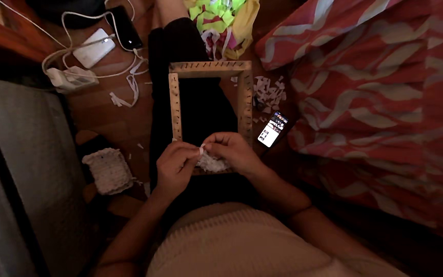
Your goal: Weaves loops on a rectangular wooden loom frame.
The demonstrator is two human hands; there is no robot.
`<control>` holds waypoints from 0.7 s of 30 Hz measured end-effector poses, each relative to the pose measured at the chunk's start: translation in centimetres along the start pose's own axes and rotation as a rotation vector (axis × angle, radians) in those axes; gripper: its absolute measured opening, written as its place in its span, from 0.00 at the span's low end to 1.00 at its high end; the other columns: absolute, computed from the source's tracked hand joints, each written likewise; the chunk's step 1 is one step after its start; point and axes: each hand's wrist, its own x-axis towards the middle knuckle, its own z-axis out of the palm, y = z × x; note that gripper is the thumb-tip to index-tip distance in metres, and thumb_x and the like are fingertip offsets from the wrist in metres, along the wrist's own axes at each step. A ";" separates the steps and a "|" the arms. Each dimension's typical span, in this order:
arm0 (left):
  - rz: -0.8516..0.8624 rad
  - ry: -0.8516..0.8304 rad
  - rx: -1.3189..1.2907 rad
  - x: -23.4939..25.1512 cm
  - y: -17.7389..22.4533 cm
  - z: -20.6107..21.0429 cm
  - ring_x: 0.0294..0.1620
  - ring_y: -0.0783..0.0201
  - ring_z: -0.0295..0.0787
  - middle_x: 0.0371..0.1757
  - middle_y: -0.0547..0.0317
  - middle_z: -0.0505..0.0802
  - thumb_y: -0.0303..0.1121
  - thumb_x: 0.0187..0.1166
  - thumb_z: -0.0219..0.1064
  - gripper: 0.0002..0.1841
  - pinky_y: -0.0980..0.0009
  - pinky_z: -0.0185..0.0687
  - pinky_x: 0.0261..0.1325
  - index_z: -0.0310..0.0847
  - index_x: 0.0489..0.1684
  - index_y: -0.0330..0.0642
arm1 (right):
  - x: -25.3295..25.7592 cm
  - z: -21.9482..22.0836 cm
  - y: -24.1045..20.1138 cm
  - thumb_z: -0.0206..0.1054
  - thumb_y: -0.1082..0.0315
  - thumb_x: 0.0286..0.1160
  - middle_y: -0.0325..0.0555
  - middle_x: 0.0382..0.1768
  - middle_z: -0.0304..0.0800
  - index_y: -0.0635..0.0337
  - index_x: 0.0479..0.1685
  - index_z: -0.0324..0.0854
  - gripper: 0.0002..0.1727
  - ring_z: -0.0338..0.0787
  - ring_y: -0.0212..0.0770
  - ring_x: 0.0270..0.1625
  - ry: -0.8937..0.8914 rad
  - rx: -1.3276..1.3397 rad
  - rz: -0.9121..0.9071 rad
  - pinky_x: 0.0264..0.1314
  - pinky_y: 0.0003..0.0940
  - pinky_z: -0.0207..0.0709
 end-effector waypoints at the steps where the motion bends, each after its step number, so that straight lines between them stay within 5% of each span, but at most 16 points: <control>1: 0.004 -0.003 -0.001 0.0 -0.1 -0.1 0.49 0.75 0.86 0.42 0.58 0.91 0.26 0.76 0.71 0.04 0.83 0.82 0.57 0.88 0.35 0.35 | 0.0 0.0 0.0 0.64 0.75 0.80 0.30 0.24 0.85 0.62 0.38 0.86 0.06 0.80 0.18 0.25 0.002 -0.001 0.000 0.31 0.13 0.76; 8: 0.039 -0.080 0.131 0.3 0.2 -0.4 0.51 0.67 0.86 0.45 0.49 0.91 0.25 0.81 0.64 0.08 0.78 0.79 0.60 0.90 0.41 0.32 | 0.1 0.0 0.2 0.64 0.74 0.81 0.31 0.24 0.84 0.63 0.39 0.86 0.06 0.79 0.19 0.25 0.032 -0.024 -0.013 0.29 0.14 0.75; 17: 0.025 -0.007 0.087 -0.1 -0.2 -0.3 0.47 0.73 0.88 0.41 0.55 0.93 0.26 0.80 0.69 0.05 0.81 0.82 0.57 0.88 0.39 0.33 | -0.1 0.4 -0.3 0.64 0.75 0.81 0.32 0.24 0.83 0.64 0.39 0.86 0.06 0.79 0.18 0.25 0.031 -0.057 0.043 0.30 0.13 0.74; 21: -0.070 -0.070 0.143 0.2 0.2 -0.4 0.44 0.74 0.88 0.41 0.52 0.92 0.29 0.80 0.68 0.09 0.82 0.81 0.55 0.86 0.46 0.30 | -0.1 0.5 -0.3 0.64 0.75 0.81 0.33 0.25 0.84 0.64 0.40 0.86 0.05 0.79 0.19 0.26 0.026 -0.064 0.062 0.31 0.14 0.74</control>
